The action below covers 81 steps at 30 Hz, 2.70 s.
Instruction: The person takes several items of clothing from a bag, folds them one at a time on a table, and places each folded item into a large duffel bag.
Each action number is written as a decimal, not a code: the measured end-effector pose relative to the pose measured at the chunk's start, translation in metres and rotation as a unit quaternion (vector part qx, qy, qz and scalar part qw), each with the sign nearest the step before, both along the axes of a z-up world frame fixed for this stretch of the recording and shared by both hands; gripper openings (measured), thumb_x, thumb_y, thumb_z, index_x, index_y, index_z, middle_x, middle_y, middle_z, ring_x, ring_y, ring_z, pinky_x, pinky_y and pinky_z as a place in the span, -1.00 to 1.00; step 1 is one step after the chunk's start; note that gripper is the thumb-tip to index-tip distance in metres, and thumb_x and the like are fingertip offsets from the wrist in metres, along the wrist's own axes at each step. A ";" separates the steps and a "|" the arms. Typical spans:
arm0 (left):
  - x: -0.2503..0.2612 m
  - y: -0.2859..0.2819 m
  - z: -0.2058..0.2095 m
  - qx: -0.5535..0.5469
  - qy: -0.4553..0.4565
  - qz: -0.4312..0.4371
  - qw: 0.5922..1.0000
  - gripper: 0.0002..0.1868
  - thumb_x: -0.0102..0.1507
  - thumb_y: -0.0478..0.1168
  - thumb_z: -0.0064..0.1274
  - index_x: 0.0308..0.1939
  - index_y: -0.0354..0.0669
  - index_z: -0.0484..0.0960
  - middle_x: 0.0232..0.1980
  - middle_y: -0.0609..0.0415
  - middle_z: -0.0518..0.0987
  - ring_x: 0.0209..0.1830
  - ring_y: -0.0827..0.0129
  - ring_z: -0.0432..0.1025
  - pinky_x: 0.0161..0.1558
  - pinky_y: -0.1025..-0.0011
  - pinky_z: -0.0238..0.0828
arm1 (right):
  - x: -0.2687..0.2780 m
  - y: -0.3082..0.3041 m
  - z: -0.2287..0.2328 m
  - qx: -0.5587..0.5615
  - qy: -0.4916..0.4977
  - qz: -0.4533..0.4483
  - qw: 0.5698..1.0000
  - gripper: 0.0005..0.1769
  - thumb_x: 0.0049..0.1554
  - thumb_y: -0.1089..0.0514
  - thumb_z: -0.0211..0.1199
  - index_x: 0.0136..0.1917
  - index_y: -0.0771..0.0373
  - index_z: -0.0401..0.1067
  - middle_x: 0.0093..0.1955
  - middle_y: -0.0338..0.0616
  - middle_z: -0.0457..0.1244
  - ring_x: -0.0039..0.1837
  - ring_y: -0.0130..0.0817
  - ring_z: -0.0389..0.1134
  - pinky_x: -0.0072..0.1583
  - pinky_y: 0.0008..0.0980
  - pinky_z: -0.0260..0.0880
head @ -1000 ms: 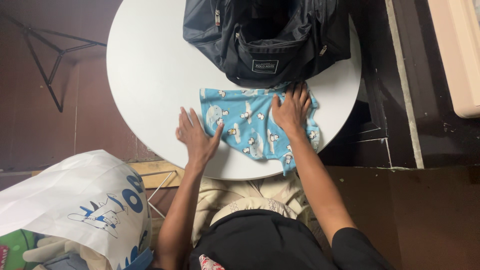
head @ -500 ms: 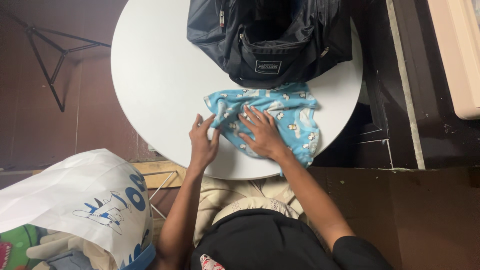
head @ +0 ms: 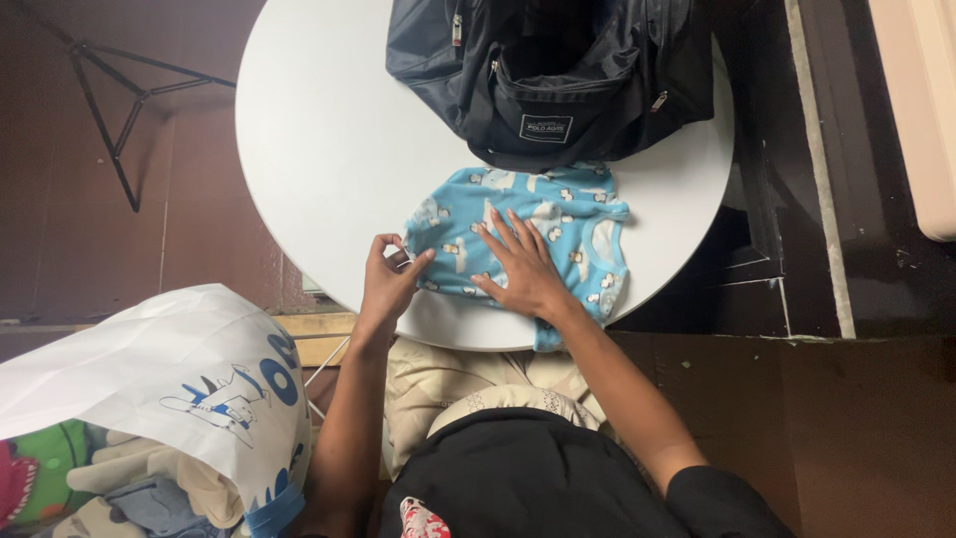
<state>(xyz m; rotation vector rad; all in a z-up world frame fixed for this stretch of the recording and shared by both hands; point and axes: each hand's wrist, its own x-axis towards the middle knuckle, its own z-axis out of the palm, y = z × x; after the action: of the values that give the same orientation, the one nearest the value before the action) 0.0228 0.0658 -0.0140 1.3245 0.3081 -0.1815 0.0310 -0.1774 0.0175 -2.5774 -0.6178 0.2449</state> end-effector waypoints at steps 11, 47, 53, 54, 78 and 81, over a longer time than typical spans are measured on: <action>-0.027 0.012 0.055 0.265 0.048 -0.104 0.958 -0.41 0.34 -0.07 0.11 0.35 -0.26 0.28 -0.53 0.05 0.47 -0.58 0.48 0.30 -0.55 0.46 0.19 | 0.010 0.027 0.011 0.054 -0.055 -0.053 0.996 -0.61 0.23 -0.08 0.20 0.19 0.17 0.50 0.58 0.05 0.09 0.64 -0.06 -0.01 0.56 -0.01 -0.10; -0.024 -0.011 0.034 0.528 -0.261 -0.075 0.805 -0.49 0.30 -0.20 0.15 0.30 -0.22 0.46 0.53 -0.26 0.21 0.56 -0.13 0.12 0.49 0.05 0.13 | 0.071 0.033 0.007 0.167 -0.101 -0.016 0.981 -0.69 0.23 0.30 0.10 0.20 0.22 0.52 0.41 0.02 0.28 0.48 -0.01 0.26 0.50 -0.11 0.22; -0.013 -0.030 0.012 0.609 -0.229 -0.202 0.732 -0.10 0.30 0.26 -0.06 0.57 -0.17 0.14 0.66 -0.20 -0.04 0.67 -0.04 -0.16 0.55 -0.03 -0.31 | 0.047 -0.035 -0.010 0.075 -0.122 -0.083 0.986 -0.56 0.19 0.16 0.20 0.34 0.23 0.45 0.54 0.05 0.17 0.58 0.00 0.12 0.58 -0.02 -0.01; -0.015 -0.027 0.012 0.629 -0.201 -0.210 0.721 -0.03 0.27 0.38 -0.13 0.60 -0.11 0.08 0.68 -0.18 -0.09 0.67 -0.02 -0.21 0.55 -0.06 -0.40 | 0.044 -0.045 -0.013 0.035 -0.105 -0.095 0.989 -0.46 0.20 0.08 0.20 0.43 0.22 0.36 0.60 0.07 0.09 0.62 -0.03 0.04 0.60 -0.01 -0.11; -0.010 -0.061 0.014 0.563 -0.281 -0.253 0.735 -0.19 0.33 0.15 -0.10 0.59 -0.13 0.15 0.66 -0.25 -0.04 0.67 -0.07 -0.18 0.57 -0.11 -0.45 | -0.010 -0.027 -0.012 0.037 -0.074 -0.086 0.993 -0.40 0.19 0.04 0.17 0.47 0.21 0.31 0.59 0.07 0.07 0.60 0.02 0.04 0.57 -0.01 -0.06; -0.011 -0.063 0.013 0.601 -0.288 -0.243 0.705 -0.22 0.32 0.16 -0.11 0.57 -0.05 0.19 0.67 -0.17 0.04 0.68 0.01 -0.11 0.58 -0.04 -0.31 | -0.028 -0.004 -0.013 -0.034 -0.071 -0.056 0.995 -0.27 0.25 -0.10 0.08 0.61 0.18 0.11 0.68 0.04 -0.09 0.67 -0.04 -0.12 0.60 0.00 -0.20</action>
<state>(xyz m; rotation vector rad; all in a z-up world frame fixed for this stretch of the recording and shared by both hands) 0.0122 0.0024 -0.0006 2.6703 -0.6186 0.0395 0.0026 -0.1817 0.0049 -2.7016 -0.5201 0.0446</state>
